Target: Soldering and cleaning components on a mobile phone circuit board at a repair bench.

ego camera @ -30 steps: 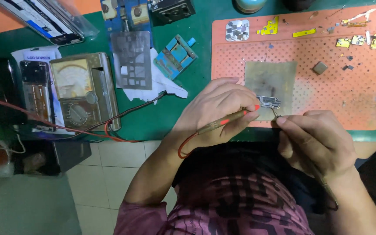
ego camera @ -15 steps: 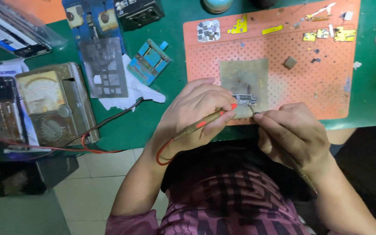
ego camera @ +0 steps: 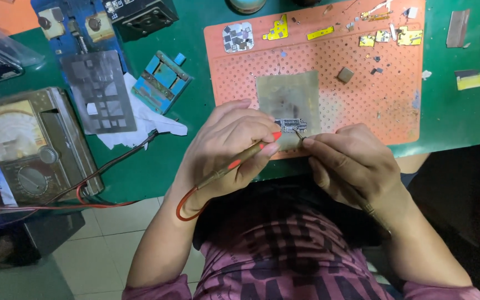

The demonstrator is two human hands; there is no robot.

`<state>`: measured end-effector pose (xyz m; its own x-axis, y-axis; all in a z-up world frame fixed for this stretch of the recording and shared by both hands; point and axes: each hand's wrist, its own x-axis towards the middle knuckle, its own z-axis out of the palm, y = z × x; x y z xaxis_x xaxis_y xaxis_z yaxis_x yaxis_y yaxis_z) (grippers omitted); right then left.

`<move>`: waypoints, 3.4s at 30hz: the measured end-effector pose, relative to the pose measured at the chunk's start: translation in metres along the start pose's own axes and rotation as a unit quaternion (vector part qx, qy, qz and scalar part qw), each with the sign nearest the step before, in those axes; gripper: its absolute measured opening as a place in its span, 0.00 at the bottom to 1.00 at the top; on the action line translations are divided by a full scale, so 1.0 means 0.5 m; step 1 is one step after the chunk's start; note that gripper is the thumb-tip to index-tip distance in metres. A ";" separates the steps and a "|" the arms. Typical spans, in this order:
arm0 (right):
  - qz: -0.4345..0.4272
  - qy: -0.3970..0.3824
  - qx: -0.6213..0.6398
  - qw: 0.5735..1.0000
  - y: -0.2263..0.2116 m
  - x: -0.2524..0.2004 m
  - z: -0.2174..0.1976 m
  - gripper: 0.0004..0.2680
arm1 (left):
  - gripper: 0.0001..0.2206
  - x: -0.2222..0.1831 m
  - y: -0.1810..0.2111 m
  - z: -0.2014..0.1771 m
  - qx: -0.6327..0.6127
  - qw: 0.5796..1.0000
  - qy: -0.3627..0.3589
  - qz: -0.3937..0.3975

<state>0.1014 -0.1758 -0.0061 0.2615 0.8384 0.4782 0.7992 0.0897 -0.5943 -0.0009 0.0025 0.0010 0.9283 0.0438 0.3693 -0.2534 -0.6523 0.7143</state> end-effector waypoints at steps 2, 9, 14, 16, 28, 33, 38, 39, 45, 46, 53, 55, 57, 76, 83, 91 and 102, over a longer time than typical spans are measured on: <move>0.007 -0.002 0.006 1.000 0.002 0.000 -0.002 0.07 | 0.08 -0.001 -0.002 0.001 -0.002 1.000 -0.002 0.003; 0.047 -0.014 0.064 0.997 0.002 0.012 -0.014 0.06 | 0.05 -0.002 -0.003 0.001 -0.026 0.999 0.006 0.033; 0.075 -0.018 0.062 0.995 0.004 0.003 -0.012 0.06 | 0.06 -0.002 0.000 0.001 -0.025 0.999 0.000 0.021; 0.077 -0.019 0.063 0.995 0.003 0.003 -0.013 0.06 | 0.06 -0.002 0.000 0.002 -0.024 1.000 0.000 0.019; 0.067 -0.018 0.059 0.996 0.004 0.004 -0.012 0.06 | 0.06 -0.002 -0.001 0.002 -0.013 1.000 -0.007 0.024; 0.057 -0.019 0.065 0.996 0.007 0.004 -0.011 0.07 | 0.07 0.000 0.002 -0.001 -0.010 1.000 -0.008 0.024; 0.073 -0.024 0.059 0.995 0.004 -0.001 -0.012 0.07 | 0.06 -0.001 0.003 -0.002 -0.004 1.000 -0.009 0.028; 0.074 -0.028 0.058 0.995 0.004 0.001 -0.010 0.07 | 0.06 -0.002 0.005 -0.006 0.001 1.000 -0.009 0.023; 0.108 -0.020 0.061 0.992 -0.017 0.014 -0.012 0.06 | 0.06 -0.008 0.010 -0.009 -0.002 1.000 0.017 0.024; 0.104 -0.019 0.065 0.992 -0.018 0.014 -0.010 0.06 | 0.06 -0.011 0.009 -0.009 0.003 1.000 0.017 0.021; 0.104 -0.014 0.047 0.993 -0.015 0.006 -0.008 0.06 | 0.06 -0.013 0.008 -0.006 -0.007 1.000 0.013 0.015; 0.101 -0.014 0.043 0.994 -0.015 0.006 -0.008 0.06 | 0.06 -0.012 0.008 -0.006 -0.011 1.000 0.016 0.017; 0.105 -0.019 0.041 0.993 -0.017 0.009 -0.009 0.06 | 0.06 -0.012 0.010 -0.007 -0.010 1.000 0.013 0.007; 0.113 0.079 0.099 0.986 0.009 -0.037 -0.004 0.05 | 0.07 -0.004 0.004 -0.007 -0.040 0.998 0.022 0.035; 0.129 0.097 0.086 0.983 0.011 -0.042 0.000 0.08 | 0.05 -0.018 -0.008 0.007 -0.042 0.996 0.076 0.012; 0.075 0.078 0.062 0.992 0.018 -0.035 0.003 0.11 | 0.04 -0.006 -0.001 0.000 -0.050 0.998 0.033 0.000; 0.050 0.067 0.031 0.996 0.012 -0.013 0.004 0.06 | 0.10 -0.012 -0.018 0.007 -0.045 0.998 -0.048 0.005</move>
<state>0.1035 -0.1796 -0.0143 0.4117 0.7655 0.4944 0.7312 0.0463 -0.6806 -0.0033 0.0051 -0.0097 0.9463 -0.0379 0.3209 -0.2819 -0.5823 0.7626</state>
